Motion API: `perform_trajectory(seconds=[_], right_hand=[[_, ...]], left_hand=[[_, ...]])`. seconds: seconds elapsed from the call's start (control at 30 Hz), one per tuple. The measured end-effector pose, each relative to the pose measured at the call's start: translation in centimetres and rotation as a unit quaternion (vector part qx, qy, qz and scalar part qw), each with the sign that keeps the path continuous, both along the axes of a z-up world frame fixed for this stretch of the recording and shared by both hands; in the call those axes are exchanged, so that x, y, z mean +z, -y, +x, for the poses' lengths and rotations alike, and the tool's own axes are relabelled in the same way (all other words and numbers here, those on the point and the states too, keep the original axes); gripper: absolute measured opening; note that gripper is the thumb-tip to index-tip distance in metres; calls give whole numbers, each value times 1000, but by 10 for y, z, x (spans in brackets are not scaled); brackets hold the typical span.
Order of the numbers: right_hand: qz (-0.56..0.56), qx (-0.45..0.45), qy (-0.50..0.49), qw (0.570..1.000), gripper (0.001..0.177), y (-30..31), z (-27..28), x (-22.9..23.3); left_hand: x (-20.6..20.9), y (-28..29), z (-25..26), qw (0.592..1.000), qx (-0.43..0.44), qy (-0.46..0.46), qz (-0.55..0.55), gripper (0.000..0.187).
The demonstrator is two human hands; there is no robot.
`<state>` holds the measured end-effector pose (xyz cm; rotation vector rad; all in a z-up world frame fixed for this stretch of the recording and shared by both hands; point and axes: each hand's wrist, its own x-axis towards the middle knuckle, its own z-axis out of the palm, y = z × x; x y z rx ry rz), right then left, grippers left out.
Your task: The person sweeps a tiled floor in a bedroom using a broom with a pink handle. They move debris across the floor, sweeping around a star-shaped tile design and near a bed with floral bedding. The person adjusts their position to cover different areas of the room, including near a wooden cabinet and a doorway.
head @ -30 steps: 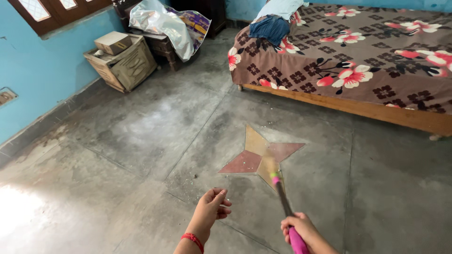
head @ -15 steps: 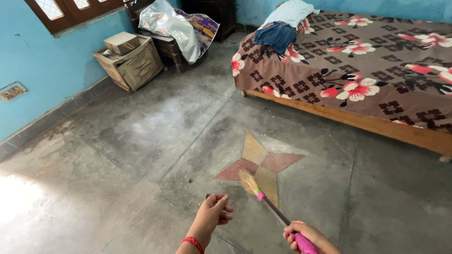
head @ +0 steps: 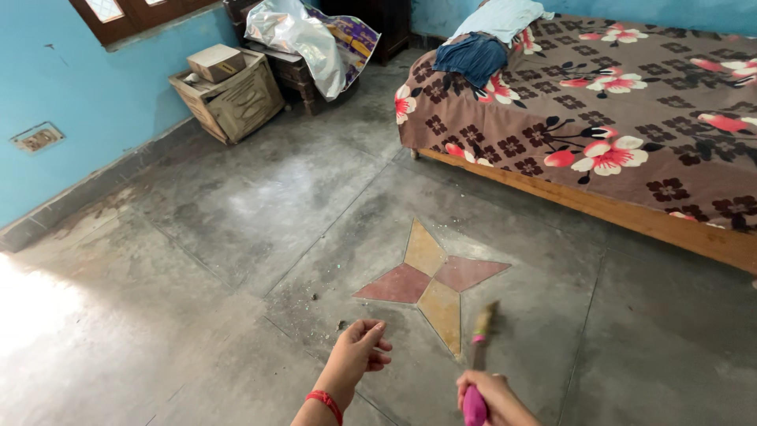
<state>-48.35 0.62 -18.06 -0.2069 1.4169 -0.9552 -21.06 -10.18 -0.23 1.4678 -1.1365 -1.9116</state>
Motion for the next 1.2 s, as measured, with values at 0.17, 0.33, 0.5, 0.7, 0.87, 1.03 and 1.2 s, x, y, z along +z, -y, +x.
perform_trajectory(seconds=[0.17,0.33,0.5,0.7,0.87,1.03,1.2], right_hand=[[32,64,83,994,23,-8,-33,17],[5,59,92,994,34,-5,-37,53],[-26,-23,-2,999,24,1,-31,52],[5,-84,-54,995,14,3,-65,20],[12,67,-13,998,16,7,-83,-7],[48,67,45,996,44,19,-90,17],[18,47,29,998,58,25,-77,44]], left_hand=[[-5,-3,-5,1000,4,3,-6,35],[-7,-3,-24,1000,0,0,-9,36],[-4,-5,-41,1000,-7,-11,-14,34],[-5,-11,-40,1000,9,12,-5,35],[-14,-15,-40,1000,21,1,8,34],[-9,-10,-47,1000,12,6,9,34],[-2,8,-55,1000,6,5,0,34]])
